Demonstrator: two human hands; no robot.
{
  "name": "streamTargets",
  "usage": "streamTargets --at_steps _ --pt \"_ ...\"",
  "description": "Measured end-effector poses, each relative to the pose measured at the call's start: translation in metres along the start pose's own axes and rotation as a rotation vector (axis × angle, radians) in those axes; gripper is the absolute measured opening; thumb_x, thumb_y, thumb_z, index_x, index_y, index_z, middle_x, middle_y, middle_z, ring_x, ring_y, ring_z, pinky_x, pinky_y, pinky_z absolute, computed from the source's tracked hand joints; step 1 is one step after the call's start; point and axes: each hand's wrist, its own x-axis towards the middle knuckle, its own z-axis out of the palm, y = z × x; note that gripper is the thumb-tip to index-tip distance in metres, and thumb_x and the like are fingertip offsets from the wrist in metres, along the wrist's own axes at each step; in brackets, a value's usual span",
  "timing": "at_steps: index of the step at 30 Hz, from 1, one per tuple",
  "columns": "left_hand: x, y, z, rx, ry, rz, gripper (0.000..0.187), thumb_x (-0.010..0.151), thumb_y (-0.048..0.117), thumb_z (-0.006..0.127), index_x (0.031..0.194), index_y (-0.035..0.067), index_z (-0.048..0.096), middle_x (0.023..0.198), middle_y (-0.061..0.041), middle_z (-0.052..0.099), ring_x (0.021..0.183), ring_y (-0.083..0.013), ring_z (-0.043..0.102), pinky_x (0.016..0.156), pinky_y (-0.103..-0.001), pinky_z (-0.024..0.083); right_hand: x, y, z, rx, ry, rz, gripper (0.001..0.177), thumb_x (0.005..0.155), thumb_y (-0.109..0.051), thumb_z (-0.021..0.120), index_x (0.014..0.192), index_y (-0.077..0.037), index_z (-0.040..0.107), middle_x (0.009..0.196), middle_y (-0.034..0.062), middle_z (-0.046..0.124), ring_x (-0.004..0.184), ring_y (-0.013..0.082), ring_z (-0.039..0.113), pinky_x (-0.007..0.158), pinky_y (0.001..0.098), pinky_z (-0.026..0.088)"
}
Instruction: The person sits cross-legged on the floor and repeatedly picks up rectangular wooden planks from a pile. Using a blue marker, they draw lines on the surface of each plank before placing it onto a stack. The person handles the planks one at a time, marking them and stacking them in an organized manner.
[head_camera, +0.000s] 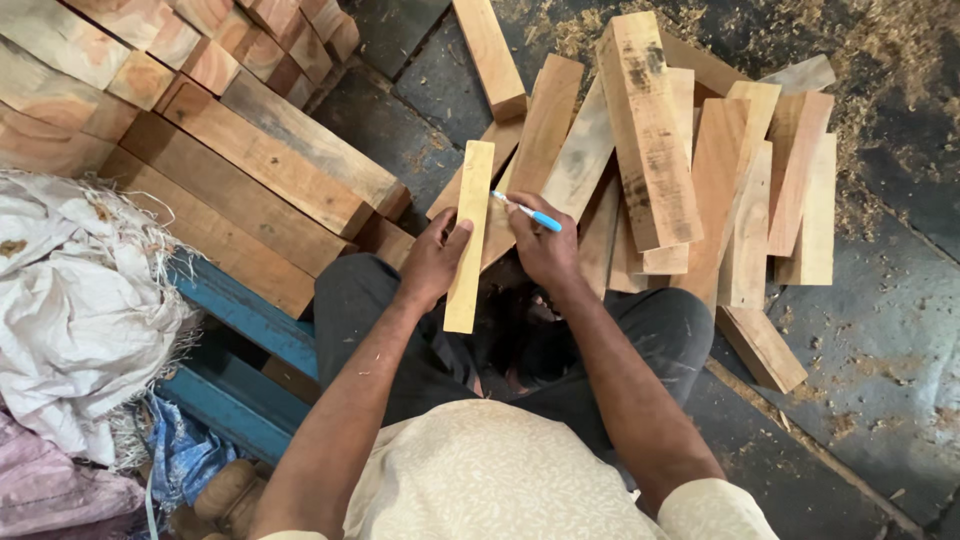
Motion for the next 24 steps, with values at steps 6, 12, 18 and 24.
streamTargets --at_steps 6,12,18,24 --pt "-0.004 0.001 -0.001 0.023 0.015 0.113 0.042 0.104 0.041 0.054 0.128 0.007 0.061 0.087 -0.005 0.070 0.074 -0.0108 0.063 0.069 -0.030 0.051 -0.004 -0.014 -0.003 0.050 -0.014 0.003 0.026 0.099 -0.021 0.064 0.118 -0.004 0.071 0.082 0.0099 0.073 0.074 0.0136 0.070 0.070 0.0290 0.055" --pt "-0.003 -0.002 0.003 0.019 0.032 0.090 0.042 0.103 0.039 0.055 0.130 0.008 0.061 0.084 -0.007 0.069 0.072 -0.0115 0.061 0.067 -0.031 0.050 -0.004 -0.016 -0.004 0.041 -0.020 -0.010 0.025 0.100 -0.021 0.065 0.118 -0.004 0.072 0.082 0.0101 0.073 0.074 0.0137 0.068 0.070 0.0289 0.054" --pt "-0.004 0.003 0.003 0.072 0.057 0.088 0.047 0.101 0.043 0.056 0.133 0.009 0.060 0.088 -0.007 0.072 0.076 -0.0139 0.068 0.070 -0.032 0.053 -0.004 -0.016 -0.004 0.010 -0.032 -0.015 0.025 0.100 -0.021 0.065 0.118 -0.004 0.071 0.085 0.0106 0.073 0.076 0.0156 0.068 0.072 0.0301 0.055" --pt "-0.002 -0.001 0.003 0.091 0.067 0.098 0.052 0.100 0.046 0.056 0.136 0.009 0.058 0.092 -0.009 0.074 0.080 -0.0177 0.070 0.073 -0.034 0.054 -0.026 -0.026 -0.013 -0.134 -0.079 -0.041 0.024 0.097 -0.021 0.067 0.117 -0.008 0.073 0.085 0.0188 0.070 0.073 0.0260 0.072 0.068 0.0343 0.054"
